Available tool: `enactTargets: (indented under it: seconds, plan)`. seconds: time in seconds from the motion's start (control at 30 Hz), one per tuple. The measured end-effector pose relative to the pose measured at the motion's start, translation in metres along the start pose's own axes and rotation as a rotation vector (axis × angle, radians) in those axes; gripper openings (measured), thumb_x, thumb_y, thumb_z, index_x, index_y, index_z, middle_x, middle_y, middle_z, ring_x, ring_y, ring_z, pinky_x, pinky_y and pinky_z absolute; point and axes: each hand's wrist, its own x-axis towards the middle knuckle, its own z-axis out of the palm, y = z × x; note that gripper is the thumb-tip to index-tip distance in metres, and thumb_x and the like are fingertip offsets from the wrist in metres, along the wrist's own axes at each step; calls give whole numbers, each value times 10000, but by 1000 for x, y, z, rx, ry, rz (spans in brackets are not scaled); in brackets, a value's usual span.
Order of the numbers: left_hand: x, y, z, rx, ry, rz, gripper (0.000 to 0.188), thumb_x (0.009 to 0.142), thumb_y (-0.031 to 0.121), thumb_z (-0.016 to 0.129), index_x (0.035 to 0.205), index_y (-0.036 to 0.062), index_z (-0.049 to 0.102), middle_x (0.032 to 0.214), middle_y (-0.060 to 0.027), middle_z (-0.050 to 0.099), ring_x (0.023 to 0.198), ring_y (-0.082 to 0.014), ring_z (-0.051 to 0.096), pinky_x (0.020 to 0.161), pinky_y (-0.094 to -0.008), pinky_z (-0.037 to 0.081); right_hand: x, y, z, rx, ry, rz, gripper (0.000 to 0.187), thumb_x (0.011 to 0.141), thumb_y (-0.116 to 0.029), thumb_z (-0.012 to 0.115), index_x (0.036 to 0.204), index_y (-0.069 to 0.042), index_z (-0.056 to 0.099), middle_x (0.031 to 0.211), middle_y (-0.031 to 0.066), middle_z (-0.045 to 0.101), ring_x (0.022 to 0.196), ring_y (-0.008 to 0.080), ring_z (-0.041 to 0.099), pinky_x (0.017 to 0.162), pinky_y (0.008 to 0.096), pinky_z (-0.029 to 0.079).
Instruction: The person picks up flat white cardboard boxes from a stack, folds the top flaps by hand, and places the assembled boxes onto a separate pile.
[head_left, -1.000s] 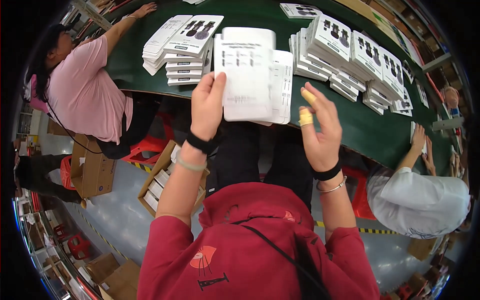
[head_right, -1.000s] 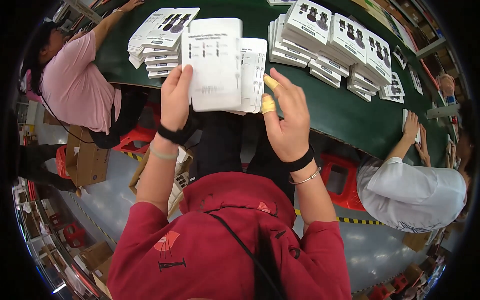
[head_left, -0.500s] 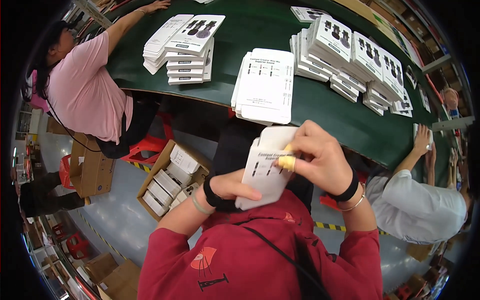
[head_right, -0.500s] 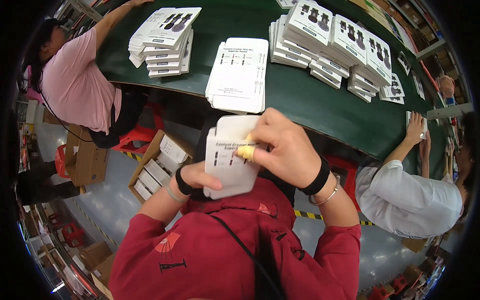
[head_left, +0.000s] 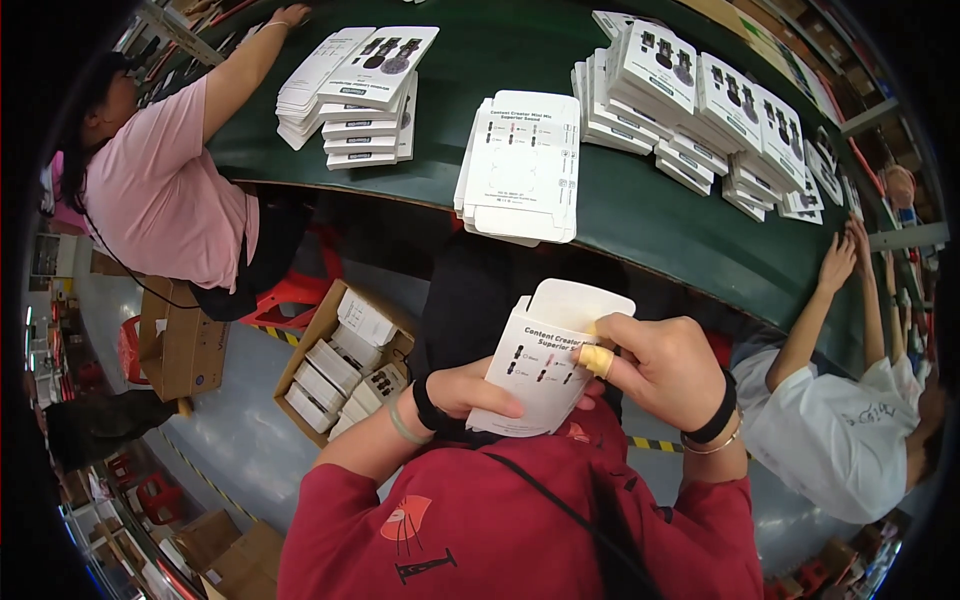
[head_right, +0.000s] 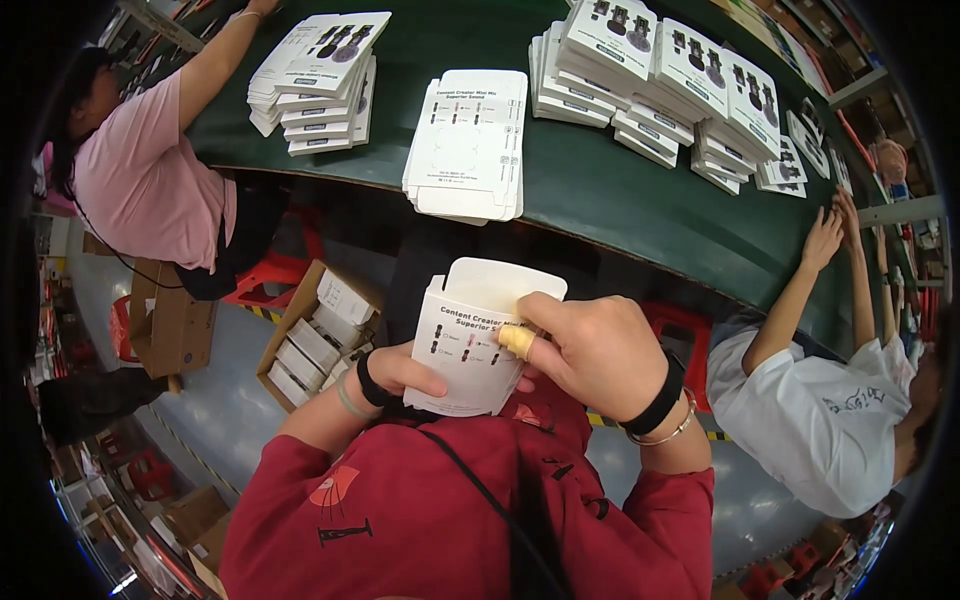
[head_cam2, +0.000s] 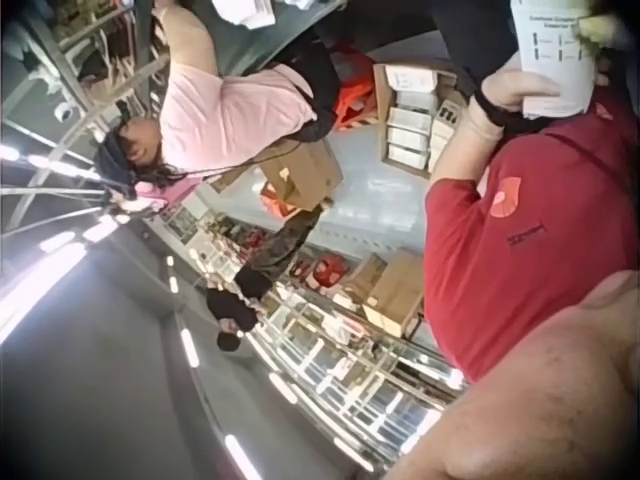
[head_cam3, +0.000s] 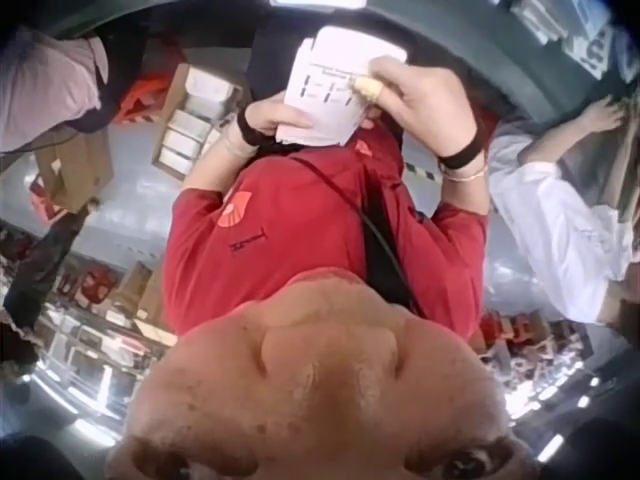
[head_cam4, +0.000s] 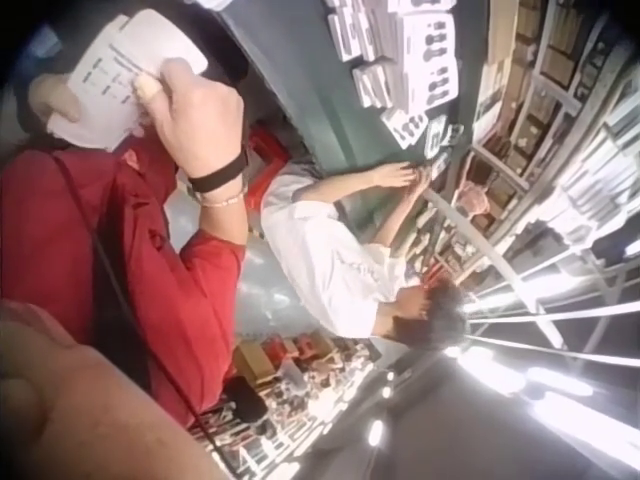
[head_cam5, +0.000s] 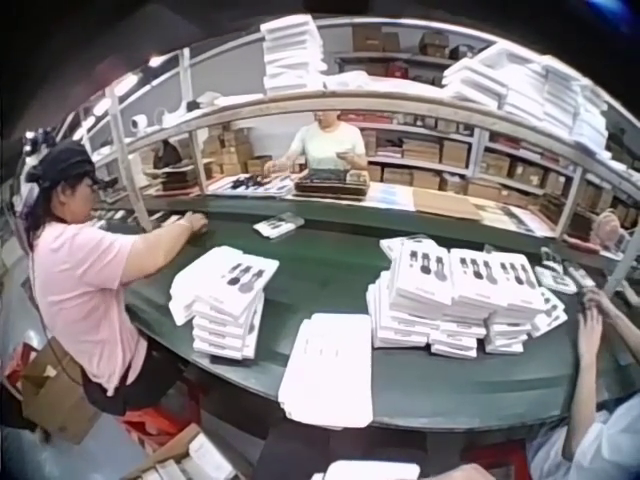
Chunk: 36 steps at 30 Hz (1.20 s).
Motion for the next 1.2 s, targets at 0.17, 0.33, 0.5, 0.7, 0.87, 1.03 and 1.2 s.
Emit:
enactTargets:
  seconds: [0.17, 0.33, 0.5, 0.7, 0.87, 1.03, 1.2]
  plan:
    - [-7, 0, 11, 113, 119, 43, 707, 889, 148, 640, 1506, -25, 341, 1413, -179, 537, 1289, -276, 551, 1087, -399, 436, -11, 7, 13, 105, 28, 137, 232, 889, -211, 765, 947, -17, 653, 723, 109, 658, 604, 208, 644, 565, 281, 493]
    - [-21, -1, 5, 406, 467, 17, 493, 979, 121, 599, 1429, -23, 458, 1294, -142, 626, 1156, -214, 624, 992, -341, 499, -16, 10, 41, 303, 231, 100, 214, 891, -115, 757, 1004, 10, 624, 839, 112, 681, 710, 152, 667, 634, 271, 521]
    - [-15, -9, 8, 859, 713, 377, 434, 1018, 140, 583, 1402, -33, 479, 1171, -135, 685, 1035, -163, 664, 906, -297, 519, -21, 14, 55, 223, 288, 22, 229, 949, -105, 682, 1123, 32, 623, 895, 81, 698, 793, 136, 667, 709, 265, 529]
    - [-11, -18, 11, 947, 795, 665, 481, 1025, 163, 586, 1431, -40, 427, 1031, -127, 716, 910, -149, 683, 830, -266, 513, -26, 11, 60, 966, 384, 262, 392, 1004, -138, 598, 1332, 71, 543, 1090, 90, 701, 969, 162, 670, 857, 276, 524]
    - [-18, -16, 13, 1188, 698, 672, 516, 1024, 155, 589, 1470, -2, 383, 968, -115, 713, 843, -134, 671, 773, -241, 499, -14, 28, 50, 1530, 113, 355, 462, 1014, -149, 578, 1401, 88, 488, 1249, 130, 659, 1087, 185, 656, 938, 296, 517]
    - [-15, -16, 8, 1215, 716, 618, 424, 1023, 116, 582, 1413, 32, 439, 945, -100, 704, 814, -112, 652, 743, -229, 489, -1, 27, 47, 1468, 55, 333, 425, 1012, -142, 579, 1375, 75, 536, 1251, 121, 666, 1086, 181, 660, 942, 291, 512]
    - [-13, -22, 6, 1202, 778, 661, 364, 1015, 80, 591, 1350, 22, 462, 924, -80, 694, 803, -93, 635, 729, -219, 484, -5, 18, 41, 975, 103, 208, 361, 986, -96, 594, 1315, 51, 611, 1178, 126, 707, 1011, 161, 688, 895, 270, 525]
